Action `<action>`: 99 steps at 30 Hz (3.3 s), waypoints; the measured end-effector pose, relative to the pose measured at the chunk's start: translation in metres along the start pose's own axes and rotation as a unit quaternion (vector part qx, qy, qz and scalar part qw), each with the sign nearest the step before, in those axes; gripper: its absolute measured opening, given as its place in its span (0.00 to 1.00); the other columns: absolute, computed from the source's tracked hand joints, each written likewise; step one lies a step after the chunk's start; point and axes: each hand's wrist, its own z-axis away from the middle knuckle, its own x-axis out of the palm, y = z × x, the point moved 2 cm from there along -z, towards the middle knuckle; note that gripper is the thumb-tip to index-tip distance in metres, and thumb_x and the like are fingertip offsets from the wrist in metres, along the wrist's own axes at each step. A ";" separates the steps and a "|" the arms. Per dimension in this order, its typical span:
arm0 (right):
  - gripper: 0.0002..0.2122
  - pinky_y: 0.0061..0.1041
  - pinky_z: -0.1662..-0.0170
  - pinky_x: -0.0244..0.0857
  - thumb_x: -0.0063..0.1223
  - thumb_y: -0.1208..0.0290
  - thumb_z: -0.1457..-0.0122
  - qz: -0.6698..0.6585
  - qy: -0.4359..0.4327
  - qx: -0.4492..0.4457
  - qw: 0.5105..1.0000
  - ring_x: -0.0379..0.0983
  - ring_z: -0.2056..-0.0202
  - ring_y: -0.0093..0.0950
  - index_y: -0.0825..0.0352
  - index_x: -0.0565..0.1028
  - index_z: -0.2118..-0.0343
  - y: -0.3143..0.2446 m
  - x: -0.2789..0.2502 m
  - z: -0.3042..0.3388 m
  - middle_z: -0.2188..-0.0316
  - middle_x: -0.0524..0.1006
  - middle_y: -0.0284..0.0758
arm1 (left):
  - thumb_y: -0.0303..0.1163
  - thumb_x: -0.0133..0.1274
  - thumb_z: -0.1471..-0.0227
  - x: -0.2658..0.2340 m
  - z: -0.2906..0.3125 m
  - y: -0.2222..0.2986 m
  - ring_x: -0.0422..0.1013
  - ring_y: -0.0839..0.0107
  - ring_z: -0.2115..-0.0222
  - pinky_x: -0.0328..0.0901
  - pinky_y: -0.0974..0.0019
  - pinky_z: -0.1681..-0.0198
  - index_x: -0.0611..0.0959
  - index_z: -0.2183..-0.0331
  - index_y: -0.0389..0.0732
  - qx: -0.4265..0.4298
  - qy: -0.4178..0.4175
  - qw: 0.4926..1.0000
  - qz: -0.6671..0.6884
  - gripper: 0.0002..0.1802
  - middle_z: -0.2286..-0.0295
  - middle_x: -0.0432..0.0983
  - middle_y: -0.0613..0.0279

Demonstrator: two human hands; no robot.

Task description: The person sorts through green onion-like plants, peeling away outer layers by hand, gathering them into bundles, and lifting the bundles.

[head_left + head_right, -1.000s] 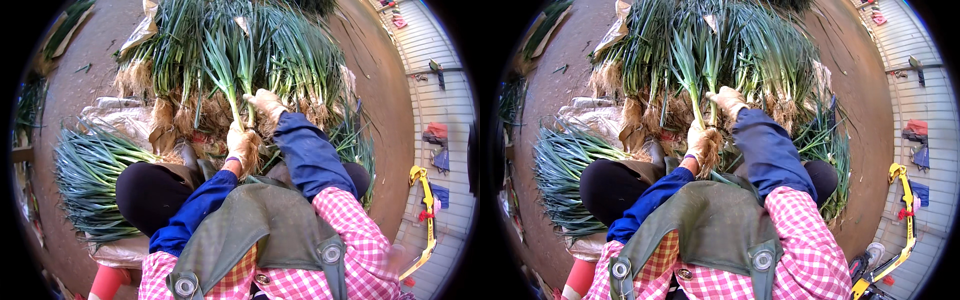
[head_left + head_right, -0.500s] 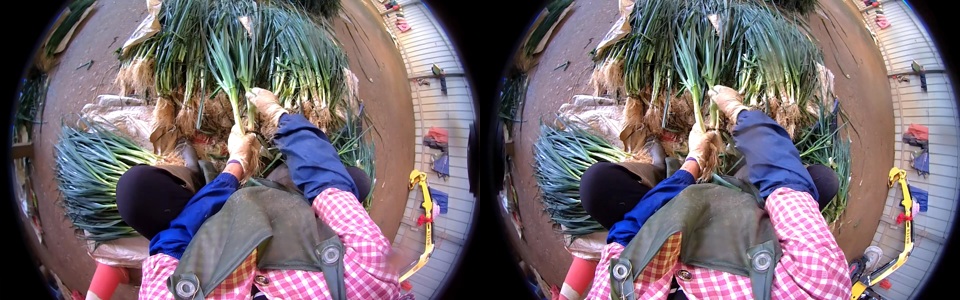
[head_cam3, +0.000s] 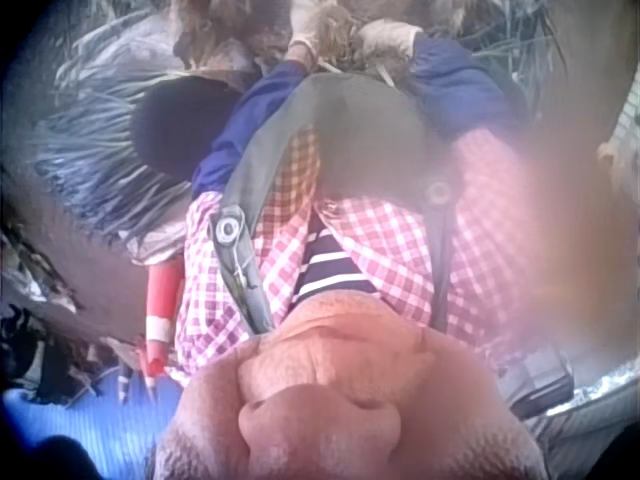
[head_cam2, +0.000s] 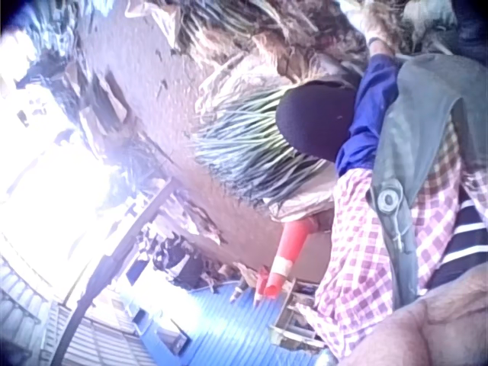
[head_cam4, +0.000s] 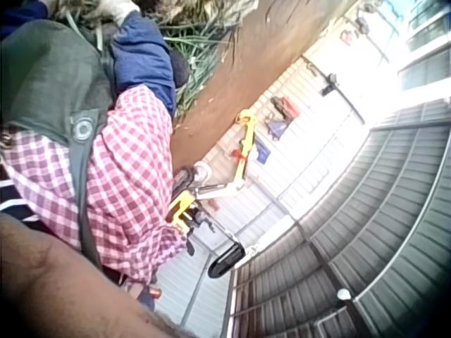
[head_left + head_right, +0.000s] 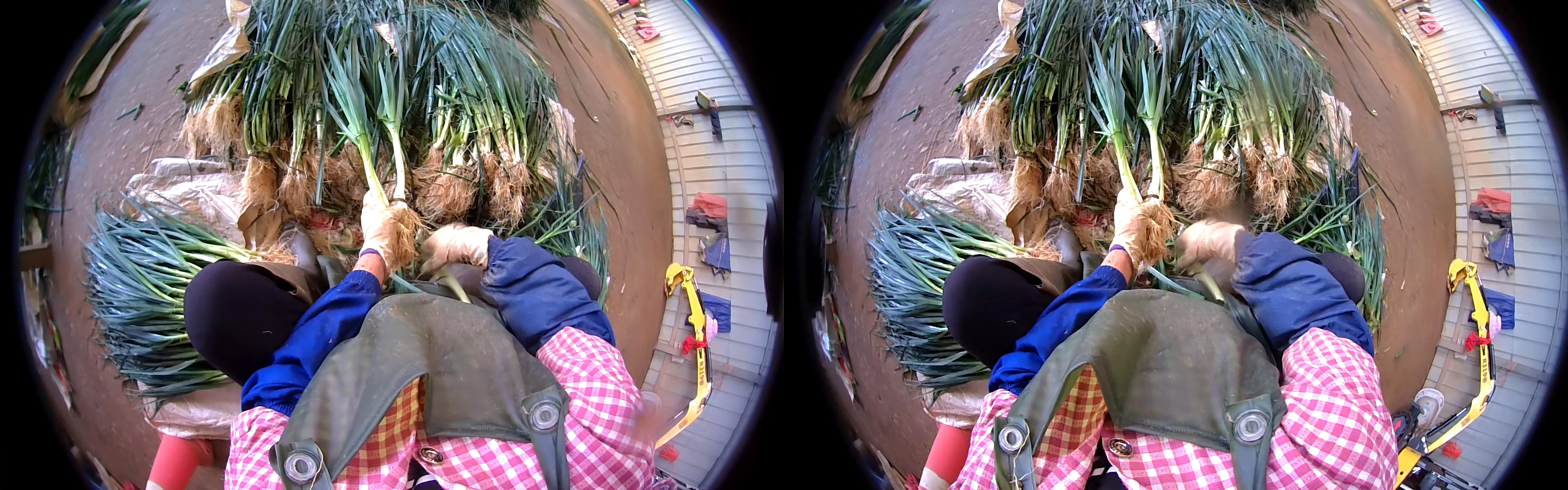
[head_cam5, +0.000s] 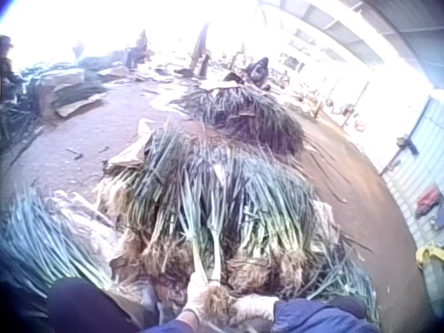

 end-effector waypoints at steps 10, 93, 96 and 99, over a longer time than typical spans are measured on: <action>0.11 0.13 0.85 0.52 0.47 0.60 0.39 -0.609 0.152 0.075 0.775 0.60 0.88 0.12 0.60 0.77 0.64 0.020 -0.037 -0.069 0.85 0.70 0.20 | 0.14 0.52 0.57 0.000 -0.007 -0.009 0.72 0.70 0.79 0.67 0.69 0.78 0.70 0.52 0.39 0.060 -0.023 0.996 -0.058 0.27 0.73 0.74 0.58; 0.13 0.34 0.68 0.68 0.54 0.58 0.44 0.145 0.499 0.080 0.851 0.76 0.73 0.35 0.65 0.76 0.70 -0.012 -0.139 -0.069 0.76 0.77 0.39 | 0.28 0.51 0.47 -0.017 -0.032 -0.035 0.68 0.72 0.74 0.64 0.69 0.68 0.78 0.58 0.37 0.082 -0.063 0.953 -0.285 0.13 0.71 0.76 0.63; 0.04 0.30 0.72 0.69 0.53 0.69 0.49 0.227 0.584 -0.061 0.777 0.74 0.76 0.34 0.63 0.74 0.74 0.007 -0.131 -0.066 0.80 0.74 0.38 | 0.26 0.49 0.46 -0.012 -0.034 -0.046 0.70 0.70 0.74 0.65 0.69 0.67 0.78 0.59 0.36 0.020 -0.094 0.969 -0.226 0.12 0.72 0.77 0.62; 0.05 0.28 0.78 0.67 0.52 0.67 0.47 0.333 0.564 -0.098 0.749 0.71 0.82 0.29 0.61 0.73 0.75 0.000 -0.130 -0.060 0.84 0.71 0.34 | 0.26 0.51 0.48 -0.015 -0.037 -0.052 0.70 0.72 0.76 0.65 0.70 0.71 0.78 0.61 0.36 0.021 -0.102 0.980 -0.171 0.11 0.74 0.75 0.63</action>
